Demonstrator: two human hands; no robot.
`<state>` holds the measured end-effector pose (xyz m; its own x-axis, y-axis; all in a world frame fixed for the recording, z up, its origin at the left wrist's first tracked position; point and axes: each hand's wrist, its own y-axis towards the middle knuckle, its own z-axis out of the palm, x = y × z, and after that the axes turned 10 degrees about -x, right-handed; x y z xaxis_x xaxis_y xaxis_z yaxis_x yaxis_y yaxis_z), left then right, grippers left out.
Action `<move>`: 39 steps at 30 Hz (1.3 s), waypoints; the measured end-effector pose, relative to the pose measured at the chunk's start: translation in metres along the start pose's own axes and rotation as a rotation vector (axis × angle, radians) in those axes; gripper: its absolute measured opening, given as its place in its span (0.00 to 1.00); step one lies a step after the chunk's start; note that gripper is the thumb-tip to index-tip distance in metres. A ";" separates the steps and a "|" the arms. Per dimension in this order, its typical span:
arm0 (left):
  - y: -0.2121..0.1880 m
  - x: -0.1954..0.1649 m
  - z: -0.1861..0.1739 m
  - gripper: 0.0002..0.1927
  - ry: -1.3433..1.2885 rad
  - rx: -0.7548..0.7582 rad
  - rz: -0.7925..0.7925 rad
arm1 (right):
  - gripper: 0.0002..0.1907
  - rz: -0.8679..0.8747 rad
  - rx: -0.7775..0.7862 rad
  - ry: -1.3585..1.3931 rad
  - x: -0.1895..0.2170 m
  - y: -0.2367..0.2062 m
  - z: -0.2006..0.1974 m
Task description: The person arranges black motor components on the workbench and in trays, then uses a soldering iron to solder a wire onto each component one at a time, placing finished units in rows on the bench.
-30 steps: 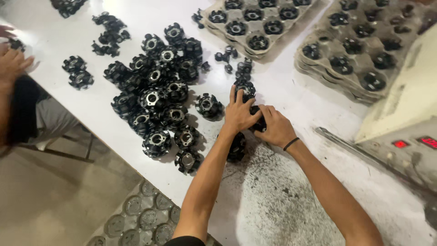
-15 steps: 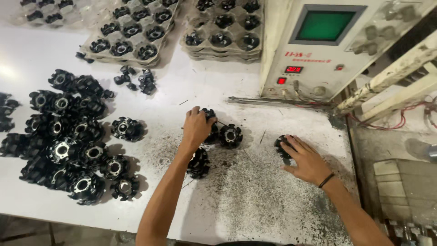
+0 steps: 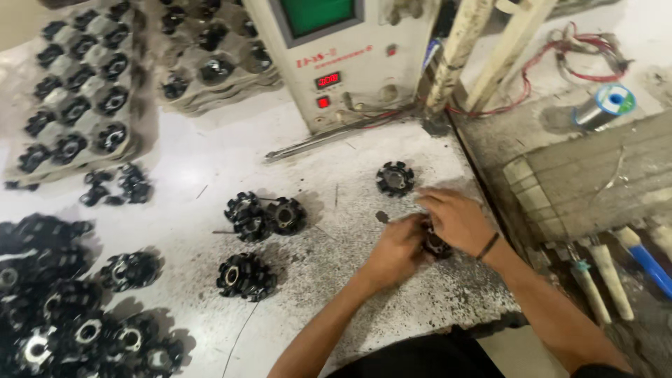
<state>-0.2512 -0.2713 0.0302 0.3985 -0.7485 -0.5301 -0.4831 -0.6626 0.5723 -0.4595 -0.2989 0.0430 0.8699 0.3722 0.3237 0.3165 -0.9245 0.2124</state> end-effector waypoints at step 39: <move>-0.002 0.055 -0.113 0.38 0.502 0.062 -0.387 | 0.19 -0.068 -0.177 -0.294 -0.033 0.050 0.014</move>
<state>-0.1400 -0.3143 0.0702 0.8626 -0.3876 -0.3251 -0.2694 -0.8959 0.3533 -0.4673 -0.3587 0.0301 0.9290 0.3690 0.0290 0.3295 -0.8600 0.3896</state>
